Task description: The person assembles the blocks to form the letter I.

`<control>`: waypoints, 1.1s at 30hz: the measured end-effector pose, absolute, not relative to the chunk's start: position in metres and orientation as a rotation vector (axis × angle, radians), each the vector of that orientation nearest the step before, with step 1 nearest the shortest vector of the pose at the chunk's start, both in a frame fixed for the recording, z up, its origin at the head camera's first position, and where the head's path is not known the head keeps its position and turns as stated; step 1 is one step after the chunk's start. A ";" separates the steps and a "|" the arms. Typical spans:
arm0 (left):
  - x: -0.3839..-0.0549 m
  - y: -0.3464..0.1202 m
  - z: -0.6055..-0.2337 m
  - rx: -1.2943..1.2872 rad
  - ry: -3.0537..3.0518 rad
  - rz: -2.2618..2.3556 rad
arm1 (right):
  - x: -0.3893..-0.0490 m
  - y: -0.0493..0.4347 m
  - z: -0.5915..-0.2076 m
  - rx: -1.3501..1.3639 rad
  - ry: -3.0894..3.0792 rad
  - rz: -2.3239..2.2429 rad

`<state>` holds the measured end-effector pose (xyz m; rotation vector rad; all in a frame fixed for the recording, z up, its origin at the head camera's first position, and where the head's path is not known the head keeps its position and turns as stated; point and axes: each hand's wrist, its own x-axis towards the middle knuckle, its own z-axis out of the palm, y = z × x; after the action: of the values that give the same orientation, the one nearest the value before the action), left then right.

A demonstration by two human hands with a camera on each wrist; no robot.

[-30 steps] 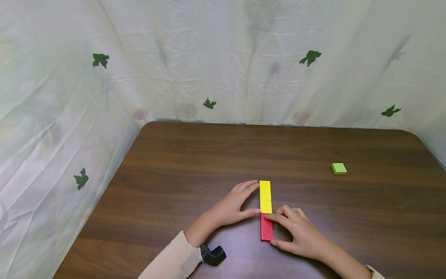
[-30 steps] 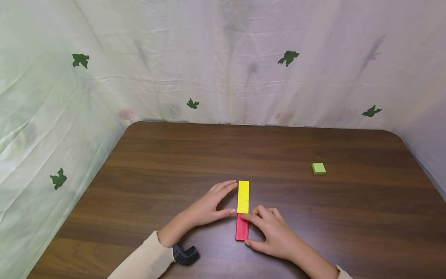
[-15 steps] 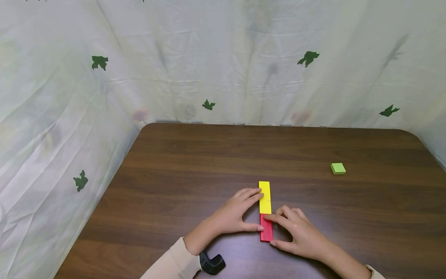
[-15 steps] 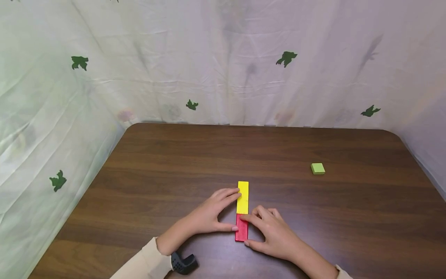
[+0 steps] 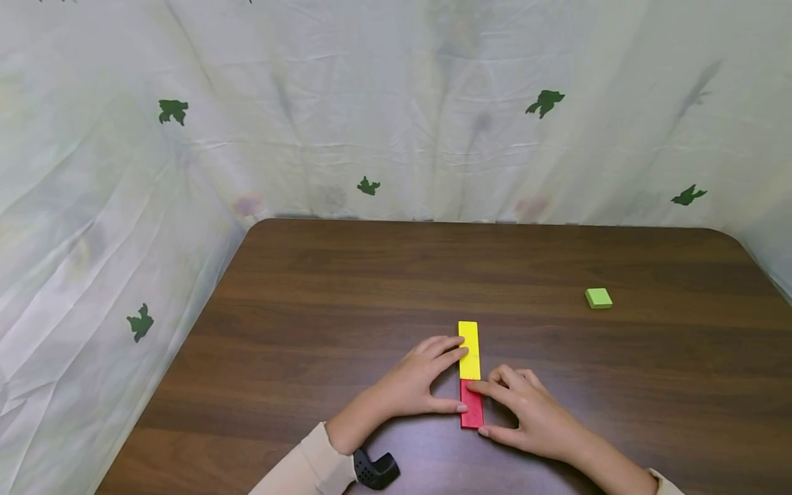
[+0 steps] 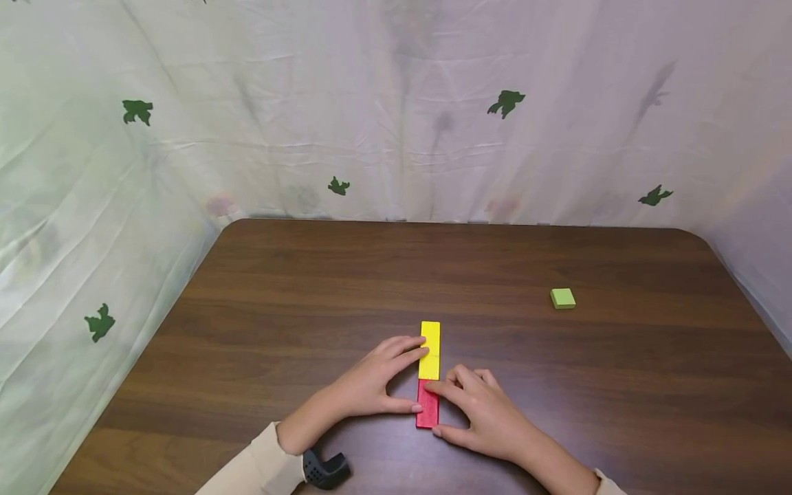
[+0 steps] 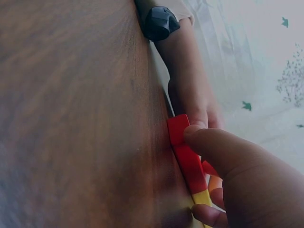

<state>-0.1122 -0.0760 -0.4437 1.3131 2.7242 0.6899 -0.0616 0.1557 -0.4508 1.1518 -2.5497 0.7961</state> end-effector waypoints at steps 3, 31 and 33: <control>-0.112 -0.076 -0.444 1.313 2.721 0.689 | -0.062 0.155 -0.451 1.155 -2.537 0.798; -0.115 -0.075 -0.446 1.294 2.724 0.717 | -0.090 0.207 -0.408 0.860 -2.523 0.786; -0.115 -0.075 -0.446 1.296 2.722 0.720 | -0.096 0.216 -0.407 0.843 -2.484 0.777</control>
<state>-0.1147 -0.0752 -0.4455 1.2963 2.7218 0.7196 -0.0964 0.2155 -0.4071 0.8432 -2.4845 0.7772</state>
